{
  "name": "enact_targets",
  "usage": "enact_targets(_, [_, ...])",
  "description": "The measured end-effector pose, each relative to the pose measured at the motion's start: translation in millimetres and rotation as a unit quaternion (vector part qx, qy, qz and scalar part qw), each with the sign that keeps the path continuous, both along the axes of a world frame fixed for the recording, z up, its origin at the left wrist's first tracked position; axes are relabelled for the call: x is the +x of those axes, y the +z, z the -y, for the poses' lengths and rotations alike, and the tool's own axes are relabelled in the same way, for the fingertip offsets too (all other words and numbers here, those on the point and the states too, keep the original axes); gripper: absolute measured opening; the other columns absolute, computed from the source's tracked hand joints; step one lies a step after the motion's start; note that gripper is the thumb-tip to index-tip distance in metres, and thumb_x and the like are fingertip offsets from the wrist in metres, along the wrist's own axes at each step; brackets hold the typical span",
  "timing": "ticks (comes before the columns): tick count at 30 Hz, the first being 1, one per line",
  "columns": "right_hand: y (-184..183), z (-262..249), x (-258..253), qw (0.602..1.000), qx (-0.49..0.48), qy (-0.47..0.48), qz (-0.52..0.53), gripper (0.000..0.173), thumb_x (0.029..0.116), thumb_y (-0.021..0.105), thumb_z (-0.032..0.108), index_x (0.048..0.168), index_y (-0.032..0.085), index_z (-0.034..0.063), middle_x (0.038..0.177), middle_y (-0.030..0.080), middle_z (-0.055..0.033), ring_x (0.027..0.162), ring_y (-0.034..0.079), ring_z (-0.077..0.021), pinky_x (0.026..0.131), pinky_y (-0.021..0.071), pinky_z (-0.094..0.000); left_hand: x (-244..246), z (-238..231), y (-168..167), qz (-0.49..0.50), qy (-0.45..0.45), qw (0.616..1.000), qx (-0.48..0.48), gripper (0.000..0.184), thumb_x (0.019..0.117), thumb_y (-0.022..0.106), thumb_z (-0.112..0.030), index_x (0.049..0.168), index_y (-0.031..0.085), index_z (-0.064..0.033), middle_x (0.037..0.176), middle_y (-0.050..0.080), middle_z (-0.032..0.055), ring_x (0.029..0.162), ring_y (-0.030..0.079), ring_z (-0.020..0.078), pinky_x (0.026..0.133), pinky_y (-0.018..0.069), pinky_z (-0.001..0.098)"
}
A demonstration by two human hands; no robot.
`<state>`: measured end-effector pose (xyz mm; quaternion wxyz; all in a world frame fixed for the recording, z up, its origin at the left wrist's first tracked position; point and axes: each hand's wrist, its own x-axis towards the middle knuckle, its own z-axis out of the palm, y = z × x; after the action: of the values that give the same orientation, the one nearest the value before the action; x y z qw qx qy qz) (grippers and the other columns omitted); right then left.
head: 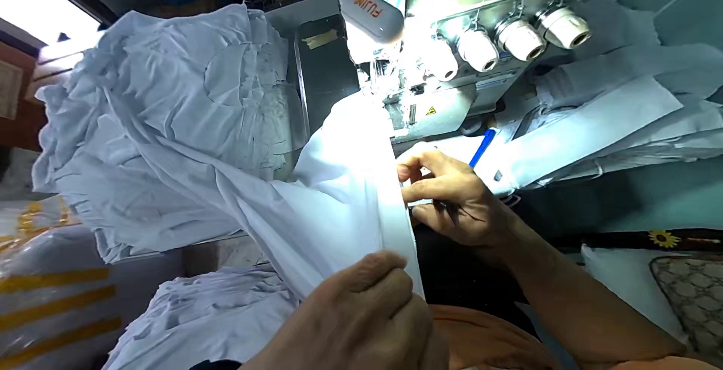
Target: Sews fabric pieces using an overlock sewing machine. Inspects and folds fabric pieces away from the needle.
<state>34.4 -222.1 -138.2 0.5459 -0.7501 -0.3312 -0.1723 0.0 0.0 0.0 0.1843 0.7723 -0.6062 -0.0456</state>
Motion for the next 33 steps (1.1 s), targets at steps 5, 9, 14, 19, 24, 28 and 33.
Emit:
enact_targets(5, [-11.0, -21.0, -14.2, 0.974, 0.051, -0.143, -0.169, 0.012, 0.0799, 0.071, 0.005, 0.071, 0.062, 0.0042, 0.075, 0.056, 0.0017, 0.065, 0.05, 0.0049, 0.056, 0.0411, -0.0077, -2.2, 7.0, -33.6, 0.014, -0.021, 1.0, -0.002, 0.027, 0.1005, 0.051, -0.012, 0.078, 0.065, -0.0086, 0.064, 0.054, 0.0041, 0.057, 0.049, 0.0206, 0.056, 0.0363, 0.0342])
enact_targets(9, [-5.7, -25.0, 6.1, 0.917, 0.086, -0.194, -0.336, 0.017, 0.0783, 0.074, 0.003, 0.077, 0.06, 0.0125, 0.061, 0.052, 0.006, 0.049, 0.047, -0.0004, 0.045, 0.0403, -0.0166, -13.1, 21.7, -65.9, 0.009, -0.042, 0.999, 0.03, 0.028, 0.0998, 0.05, -0.008, 0.074, 0.062, -0.0093, 0.064, 0.054, 0.0036, 0.056, 0.051, 0.0193, 0.054, 0.0379, 0.0336])
enact_targets(14, [-0.5, -25.3, 20.7, 0.876, 0.195, -0.14, -0.418, 0.017, 0.0826, 0.066, 0.0, 0.071, 0.062, 0.0118, 0.052, 0.054, 0.004, 0.04, 0.044, -0.0024, 0.038, 0.0364, -0.0183, -6.3, 24.3, -74.7, -0.01, -0.056, 0.997, 0.047, 0.028, 0.1005, 0.051, -0.011, 0.074, 0.062, -0.0101, 0.064, 0.054, 0.0031, 0.055, 0.051, 0.0188, 0.053, 0.0377, 0.0331])
enact_targets(19, [-3.8, -29.5, 25.4, 0.875, 0.224, -0.144, -0.405, 0.021, 0.0832, 0.066, -0.001, 0.068, 0.061, 0.0124, 0.051, 0.053, 0.0044, 0.039, 0.045, -0.0016, 0.038, 0.0382, -0.0171, -4.3, 26.1, -79.3, -0.015, -0.056, 0.997, 0.044, 0.028, 0.1007, 0.05, -0.011, 0.075, 0.062, -0.0099, 0.063, 0.054, 0.0036, 0.054, 0.05, 0.0194, 0.052, 0.0374, 0.0333])
enact_targets(24, [-6.5, -31.4, 22.3, 0.85, 0.264, -0.154, -0.43, 0.02, 0.0858, 0.066, 0.0, 0.069, 0.062, 0.0102, 0.051, 0.054, 0.0028, 0.039, 0.047, -0.0026, 0.039, 0.0398, -0.0173, -8.6, 25.5, -67.7, -0.038, -0.033, 0.997, 0.067, 0.027, 0.0999, 0.05, -0.006, 0.077, 0.064, -0.0066, 0.064, 0.057, 0.0066, 0.056, 0.054, 0.0216, 0.055, 0.0405, 0.0348])
enact_targets(28, [-6.6, -33.4, 21.2, 0.84, 0.28, -0.158, -0.437, 0.022, 0.0857, 0.066, -0.001, 0.067, 0.062, 0.0102, 0.052, 0.055, 0.003, 0.04, 0.048, -0.0019, 0.039, 0.0405, -0.0169, -4.9, 25.7, -68.5, -0.048, -0.043, 0.995, 0.075, 0.026, 0.0993, 0.05, -0.004, 0.078, 0.064, -0.0059, 0.065, 0.058, 0.0074, 0.055, 0.055, 0.0216, 0.054, 0.0408, 0.0344])
enact_targets(33, [-5.9, -33.9, 23.5, 0.838, 0.276, -0.167, -0.439, 0.023, 0.0849, 0.066, -0.002, 0.066, 0.061, 0.011, 0.05, 0.054, 0.004, 0.04, 0.047, -0.001, 0.039, 0.0399, -0.0165, 3.7, 27.2, -70.3, -0.051, -0.037, 0.996, 0.065, 0.026, 0.0998, 0.051, -0.008, 0.077, 0.063, -0.0068, 0.063, 0.056, 0.007, 0.052, 0.053, 0.0215, 0.048, 0.0395, 0.0342])
